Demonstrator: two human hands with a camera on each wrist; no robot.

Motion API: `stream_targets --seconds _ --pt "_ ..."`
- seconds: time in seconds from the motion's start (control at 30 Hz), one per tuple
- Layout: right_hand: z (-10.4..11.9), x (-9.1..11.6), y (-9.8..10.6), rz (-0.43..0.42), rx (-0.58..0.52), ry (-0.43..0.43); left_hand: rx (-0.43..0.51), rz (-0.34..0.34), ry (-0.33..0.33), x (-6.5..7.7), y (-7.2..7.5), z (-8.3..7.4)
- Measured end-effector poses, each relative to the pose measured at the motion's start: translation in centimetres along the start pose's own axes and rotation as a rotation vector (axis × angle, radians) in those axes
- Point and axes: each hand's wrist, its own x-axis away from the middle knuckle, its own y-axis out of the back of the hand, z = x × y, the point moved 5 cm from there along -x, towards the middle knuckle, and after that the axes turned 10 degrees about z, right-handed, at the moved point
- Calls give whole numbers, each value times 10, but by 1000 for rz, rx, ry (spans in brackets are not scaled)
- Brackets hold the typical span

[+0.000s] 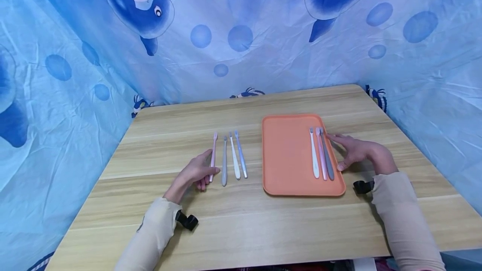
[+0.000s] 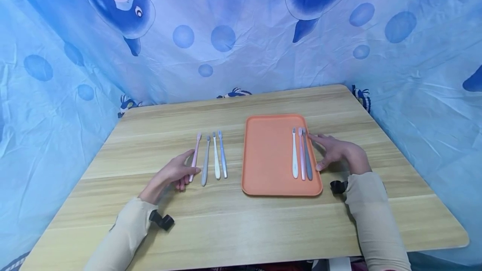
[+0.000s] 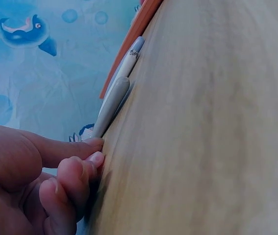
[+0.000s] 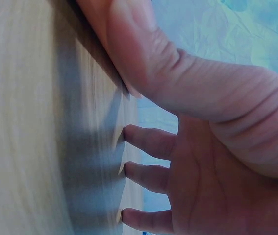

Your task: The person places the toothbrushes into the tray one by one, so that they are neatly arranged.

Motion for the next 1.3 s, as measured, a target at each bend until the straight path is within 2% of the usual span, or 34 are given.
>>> stream_targets --seconds 0.23,0.53,0.87,1.0,1.3 --pt "-1 0 0 0 -8 11 -8 36 -4 -1 -1 -2" --pt "-2 -1 -2 0 -20 23 95 48 -24 -2 -2 5" --pt "-1 -1 -1 -9 -7 24 132 66 -57 -4 1 6" --pt "-1 -1 -1 -11 -7 18 167 61 -58 -3 2 3" --pt "0 0 0 -11 3 17 227 51 -113 1 3 -10"
